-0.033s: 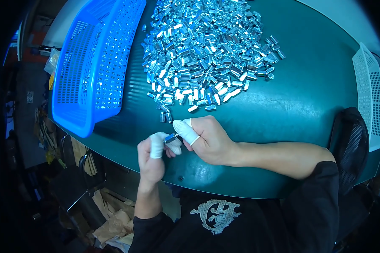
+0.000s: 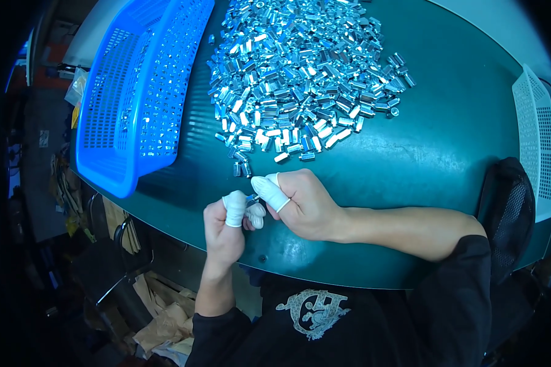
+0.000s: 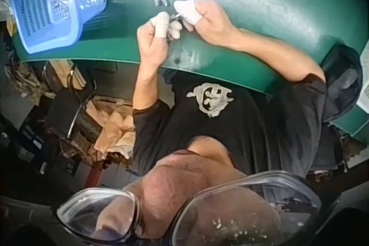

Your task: Manually sliding small hollow metal sleeves onto thin metal rods at a production workstation.

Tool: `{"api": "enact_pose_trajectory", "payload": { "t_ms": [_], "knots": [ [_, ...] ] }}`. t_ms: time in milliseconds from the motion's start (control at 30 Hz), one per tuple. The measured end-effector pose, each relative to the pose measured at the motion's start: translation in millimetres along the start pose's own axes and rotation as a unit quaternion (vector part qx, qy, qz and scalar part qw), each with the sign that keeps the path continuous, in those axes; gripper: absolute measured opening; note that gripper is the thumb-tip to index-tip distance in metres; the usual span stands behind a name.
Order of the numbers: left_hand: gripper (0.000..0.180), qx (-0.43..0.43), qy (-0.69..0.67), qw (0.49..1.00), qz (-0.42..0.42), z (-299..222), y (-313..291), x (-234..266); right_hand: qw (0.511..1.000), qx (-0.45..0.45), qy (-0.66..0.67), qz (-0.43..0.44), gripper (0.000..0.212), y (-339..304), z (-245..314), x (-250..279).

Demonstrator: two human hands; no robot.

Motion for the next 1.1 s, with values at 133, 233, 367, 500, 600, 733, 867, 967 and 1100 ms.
{"api": "enact_pose_trajectory", "payload": {
  "t_ms": [133, 233, 367, 500, 600, 733, 867, 967, 1100],
  "knots": [
    [0.008, -0.18, 0.093, 0.969, -0.14, -25.9, 3.1, -10.8, 1.0, -0.001, 0.01, 0.0, 0.049, -0.2, 1.1, -0.7],
    [0.014, -0.265, 0.275, 0.914, -0.137, -49.8, -7.7, -2.8, 0.998, -0.053, 0.032, 0.021, 0.049, -2.8, -6.6, 1.9],
    [0.02, -0.313, 0.456, 0.801, -0.23, -83.3, -48.8, 29.0, 0.976, -0.119, 0.181, -0.019, 0.048, 0.5, -17.3, 7.7],
    [0.025, -0.316, 0.456, 0.728, -0.403, -118.0, -58.4, 81.4, 0.998, -0.039, 0.017, 0.039, 0.049, -2.2, -0.9, -2.4],
    [0.034, -0.286, 0.422, 0.718, -0.473, -125.0, -39.7, 95.9, 1.0, -0.013, 0.002, 0.021, 0.049, -0.9, 0.5, 2.1],
    [0.027, -0.399, 0.558, 0.66, -0.305, -101.5, -23.5, 43.6, 1.0, -0.005, -0.013, 0.006, 0.048, 0.7, -2.3, 1.6],
    [0.026, -0.289, 0.539, 0.759, -0.226, -67.9, 30.9, 38.3, 0.998, 0.035, -0.036, 0.023, 0.046, 1.1, 2.5, -3.0],
    [0.027, -0.28, 0.57, 0.752, -0.178, -52.7, 47.8, 44.5, 0.999, 0.012, -0.022, 0.026, 0.046, 0.7, 2.8, -0.6],
    [0.029, -0.259, 0.566, 0.761, -0.182, -54.4, 39.9, 42.8, 0.999, 0.033, -0.028, 0.022, 0.048, 0.2, -0.5, -2.0]
  ]
}}
Point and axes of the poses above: each hand's wrist, its own y-axis towards the middle knuckle, its own x-axis out of the back of the hand, z = x × y, the point moved 5 cm from there along y, towards the middle knuckle, and after that the axes turned 8 degrees about z, right-handed, at the moved point
